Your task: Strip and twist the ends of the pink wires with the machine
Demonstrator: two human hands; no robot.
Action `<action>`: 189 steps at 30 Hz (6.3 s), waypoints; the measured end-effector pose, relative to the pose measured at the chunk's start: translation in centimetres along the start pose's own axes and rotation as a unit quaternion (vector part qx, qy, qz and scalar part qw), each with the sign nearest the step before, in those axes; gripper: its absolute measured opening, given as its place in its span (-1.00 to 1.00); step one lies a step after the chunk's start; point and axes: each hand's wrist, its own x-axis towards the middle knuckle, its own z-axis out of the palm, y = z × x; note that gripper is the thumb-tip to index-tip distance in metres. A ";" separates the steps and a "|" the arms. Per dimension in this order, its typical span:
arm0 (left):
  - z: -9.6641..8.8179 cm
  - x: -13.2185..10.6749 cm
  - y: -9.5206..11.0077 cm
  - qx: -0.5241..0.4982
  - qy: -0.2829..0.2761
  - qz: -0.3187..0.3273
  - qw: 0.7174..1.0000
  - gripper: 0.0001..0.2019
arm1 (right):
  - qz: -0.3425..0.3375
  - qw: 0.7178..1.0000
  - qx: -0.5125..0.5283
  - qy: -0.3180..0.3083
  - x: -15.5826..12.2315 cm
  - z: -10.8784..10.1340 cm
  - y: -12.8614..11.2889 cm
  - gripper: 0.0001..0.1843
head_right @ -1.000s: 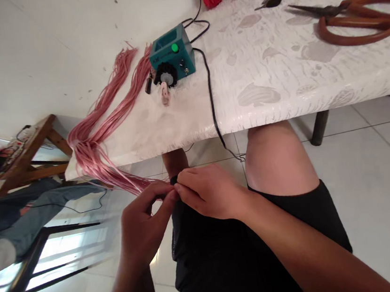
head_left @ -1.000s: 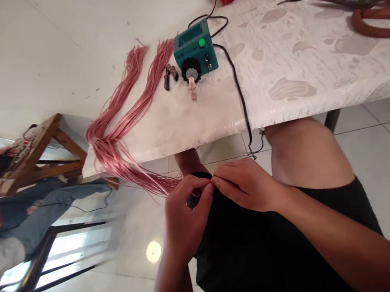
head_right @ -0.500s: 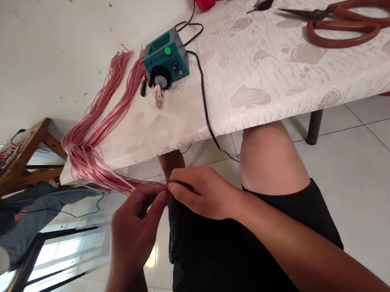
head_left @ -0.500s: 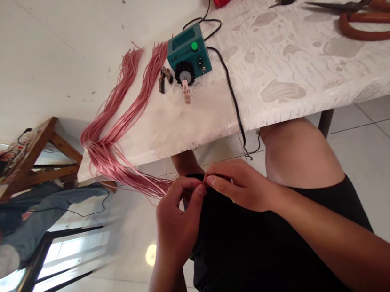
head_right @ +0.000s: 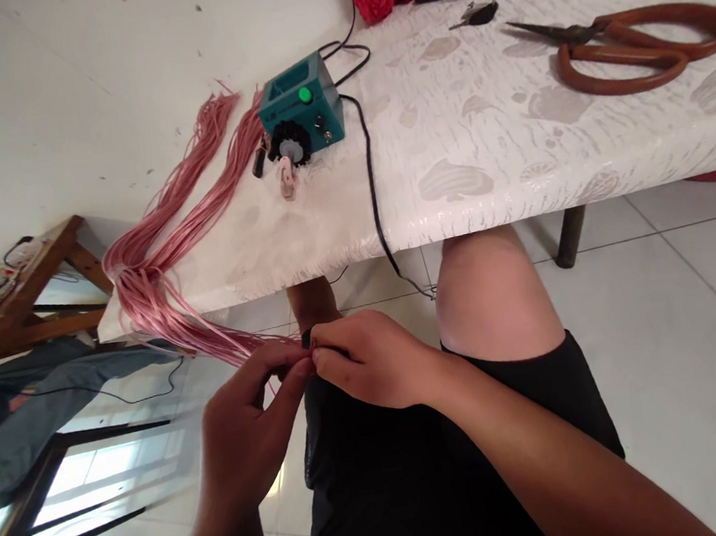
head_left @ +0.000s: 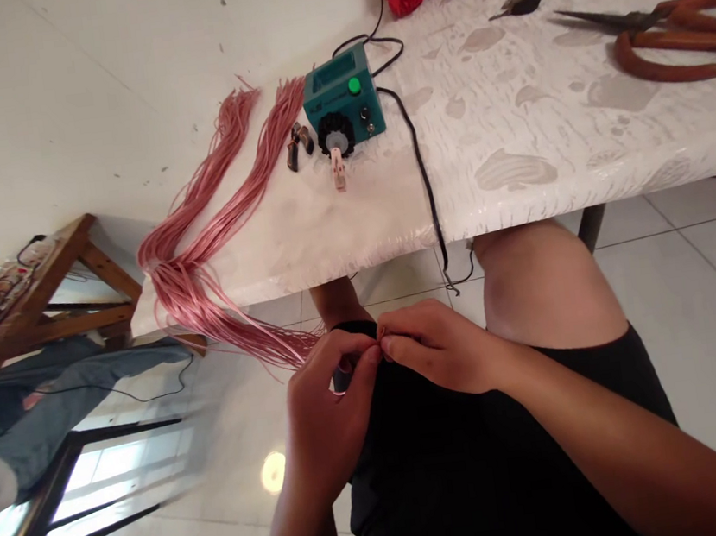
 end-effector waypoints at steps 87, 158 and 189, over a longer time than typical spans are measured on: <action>-0.1 3.5 0.5 -0.027 -0.159 -0.039 0.986 -0.86 | -0.204 0.910 -0.336 0.131 -0.2 1.4 1.8 -0.72; -0.3 3.6 -1.4 -0.117 -0.170 -0.081 0.975 -0.87 | -0.233 0.917 -0.258 0.197 0.3 3.1 1.9 -0.77; 1.1 -1.0 -2.0 -0.242 -0.004 -0.135 0.961 -0.83 | -0.038 0.974 -0.117 0.188 -1.1 4.0 2.3 -0.65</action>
